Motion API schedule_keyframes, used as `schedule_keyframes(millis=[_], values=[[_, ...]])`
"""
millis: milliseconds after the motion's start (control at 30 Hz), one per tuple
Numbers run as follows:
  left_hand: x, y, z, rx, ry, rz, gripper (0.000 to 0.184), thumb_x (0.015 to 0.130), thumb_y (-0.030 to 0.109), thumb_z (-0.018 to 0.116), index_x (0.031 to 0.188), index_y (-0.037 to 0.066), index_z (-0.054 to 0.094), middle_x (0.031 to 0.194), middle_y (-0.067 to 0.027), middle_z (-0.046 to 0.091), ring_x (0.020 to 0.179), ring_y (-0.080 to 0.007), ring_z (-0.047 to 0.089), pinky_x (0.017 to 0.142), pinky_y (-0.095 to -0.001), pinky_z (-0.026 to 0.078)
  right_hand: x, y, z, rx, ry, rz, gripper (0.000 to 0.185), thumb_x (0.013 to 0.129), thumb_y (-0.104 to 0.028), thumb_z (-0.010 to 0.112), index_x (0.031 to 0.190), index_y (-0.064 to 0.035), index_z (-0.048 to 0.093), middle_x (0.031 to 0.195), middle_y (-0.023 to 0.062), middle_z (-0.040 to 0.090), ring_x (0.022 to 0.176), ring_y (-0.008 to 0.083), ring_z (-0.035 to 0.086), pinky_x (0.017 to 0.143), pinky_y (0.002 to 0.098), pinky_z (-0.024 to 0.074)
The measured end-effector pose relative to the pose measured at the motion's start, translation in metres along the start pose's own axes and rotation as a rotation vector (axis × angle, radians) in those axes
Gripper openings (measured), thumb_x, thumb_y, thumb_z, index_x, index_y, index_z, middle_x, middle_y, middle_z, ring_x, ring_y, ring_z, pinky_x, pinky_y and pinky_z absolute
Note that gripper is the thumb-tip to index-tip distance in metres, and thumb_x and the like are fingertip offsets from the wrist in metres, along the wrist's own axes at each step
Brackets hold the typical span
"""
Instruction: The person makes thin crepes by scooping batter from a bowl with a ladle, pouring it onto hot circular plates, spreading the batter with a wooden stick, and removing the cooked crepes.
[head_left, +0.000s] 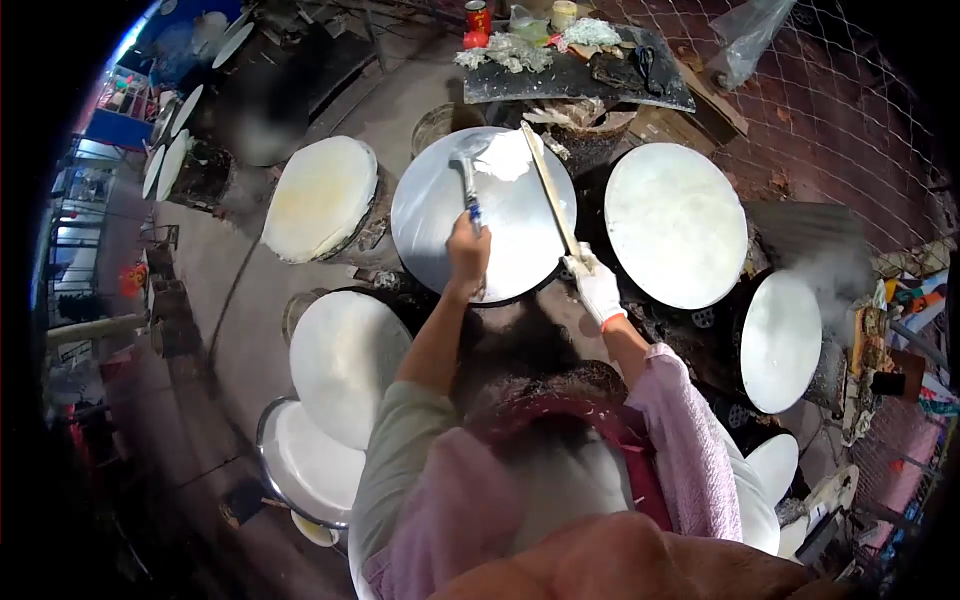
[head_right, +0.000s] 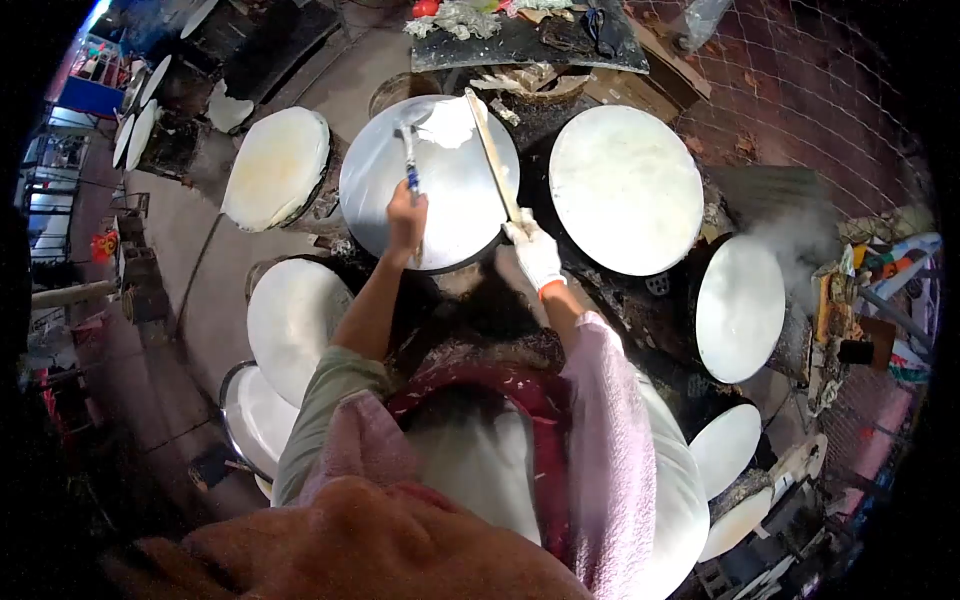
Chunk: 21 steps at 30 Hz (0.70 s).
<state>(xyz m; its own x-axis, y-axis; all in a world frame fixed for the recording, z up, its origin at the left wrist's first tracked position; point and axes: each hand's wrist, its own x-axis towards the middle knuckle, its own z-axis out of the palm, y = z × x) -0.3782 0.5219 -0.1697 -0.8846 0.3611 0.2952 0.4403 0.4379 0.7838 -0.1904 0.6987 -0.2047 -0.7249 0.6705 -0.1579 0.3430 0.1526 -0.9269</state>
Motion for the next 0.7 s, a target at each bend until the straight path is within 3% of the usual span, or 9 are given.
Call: schedule_keyframes(millis=[100,200,300,333,400,567,600,667,700], values=[[-0.017,-0.007,-0.042,0.122,0.048,-0.053,0.040,0.085,0.008,0.060,0.123,-0.001,0.050,0.097,-0.0222,0.062,0.083,-0.0348,0.063,0.072,-0.0369,0.050,-0.011,-0.102,0.001,0.255,-0.312,0.407,0.040,0.091,-0.028,0.062,0.121,-0.0023,0.061,0.089,0.0010,0.068,0.073,0.0090,0.059,0.069,0.0222,0.0483],[-0.035,-0.005,-0.095,0.039,0.163,-0.030,0.042,0.088,0.008,0.058,0.128,0.000,0.047,0.099,-0.0221,0.064,0.087,-0.0386,0.064,0.073,-0.0404,0.051,-0.010,-0.119,-0.004,-0.270,-0.114,0.161,0.040,0.092,-0.028,0.062,0.122,-0.0025,0.061,0.086,0.0020,0.068,0.072,0.0083,0.059,0.067,0.0219,0.0482],[-0.042,-0.002,-0.138,0.110,0.267,0.065,0.037,0.090,0.011,0.057,0.124,-0.001,0.049,0.094,-0.0205,0.065,0.082,-0.0368,0.065,0.068,-0.0404,0.051,0.017,-0.026,0.023,0.046,0.005,0.146,0.039,0.086,-0.032,0.067,0.111,-0.0021,0.064,0.075,0.0071,0.065,0.070,0.0147,0.060,0.067,0.0278,0.0478],[-0.044,-0.006,-0.147,0.129,0.255,0.083,0.035,0.090,0.012,0.057,0.121,-0.002,0.050,0.094,-0.0201,0.065,0.081,-0.0355,0.066,0.067,-0.0399,0.051,0.008,-0.057,0.023,0.117,-0.212,0.339,0.041,0.086,-0.032,0.067,0.113,-0.0018,0.064,0.077,0.0071,0.065,0.071,0.0136,0.059,0.068,0.0270,0.0476],[-0.052,-0.007,-0.160,0.106,0.149,0.016,0.030,0.092,0.014,0.056,0.117,-0.002,0.051,0.091,-0.0181,0.064,0.076,-0.0318,0.065,0.064,-0.0387,0.050,0.001,-0.078,0.059,0.131,-0.176,0.289,0.040,0.086,-0.033,0.067,0.111,-0.0023,0.065,0.078,0.0057,0.065,0.071,0.0139,0.057,0.068,0.0263,0.0470],[-0.075,0.025,-0.196,-0.005,-0.156,-0.318,0.019,0.095,0.015,0.054,0.106,-0.001,0.053,0.079,-0.0106,0.059,0.063,-0.0216,0.056,0.058,-0.0356,0.047,0.017,-0.130,0.015,-0.349,-0.044,0.060,0.037,0.087,-0.031,0.065,0.109,-0.0015,0.065,0.078,0.0105,0.069,0.072,0.0204,0.065,0.067,0.0329,0.0496],[-0.080,0.026,-0.197,-0.015,-0.078,-0.269,0.018,0.095,0.015,0.053,0.105,0.000,0.053,0.078,-0.0097,0.058,0.064,-0.0207,0.055,0.058,-0.0349,0.046,0.036,-0.065,0.018,-0.017,0.038,0.000,0.034,0.089,-0.022,0.066,0.114,-0.0004,0.064,0.087,0.0019,0.067,0.075,0.0077,0.058,0.071,0.0237,0.0486],[-0.094,0.031,-0.198,-0.023,0.071,-0.186,0.017,0.096,0.015,0.053,0.103,0.000,0.054,0.076,-0.0079,0.056,0.064,-0.0189,0.053,0.059,-0.0336,0.045,0.029,-0.092,0.023,-0.047,-0.127,0.276,0.034,0.089,-0.020,0.065,0.117,-0.0005,0.062,0.087,0.0026,0.066,0.075,0.0081,0.058,0.070,0.0233,0.0482],[-0.096,0.037,-0.197,-0.081,0.070,-0.286,0.016,0.096,0.016,0.052,0.100,0.001,0.054,0.071,-0.0058,0.054,0.061,-0.0167,0.052,0.056,-0.0329,0.043,0.028,-0.094,0.039,-0.116,-0.198,0.193,0.030,0.090,-0.017,0.064,0.117,-0.0028,0.062,0.082,0.0015,0.064,0.070,0.0070,0.056,0.064,0.0216,0.0461]])
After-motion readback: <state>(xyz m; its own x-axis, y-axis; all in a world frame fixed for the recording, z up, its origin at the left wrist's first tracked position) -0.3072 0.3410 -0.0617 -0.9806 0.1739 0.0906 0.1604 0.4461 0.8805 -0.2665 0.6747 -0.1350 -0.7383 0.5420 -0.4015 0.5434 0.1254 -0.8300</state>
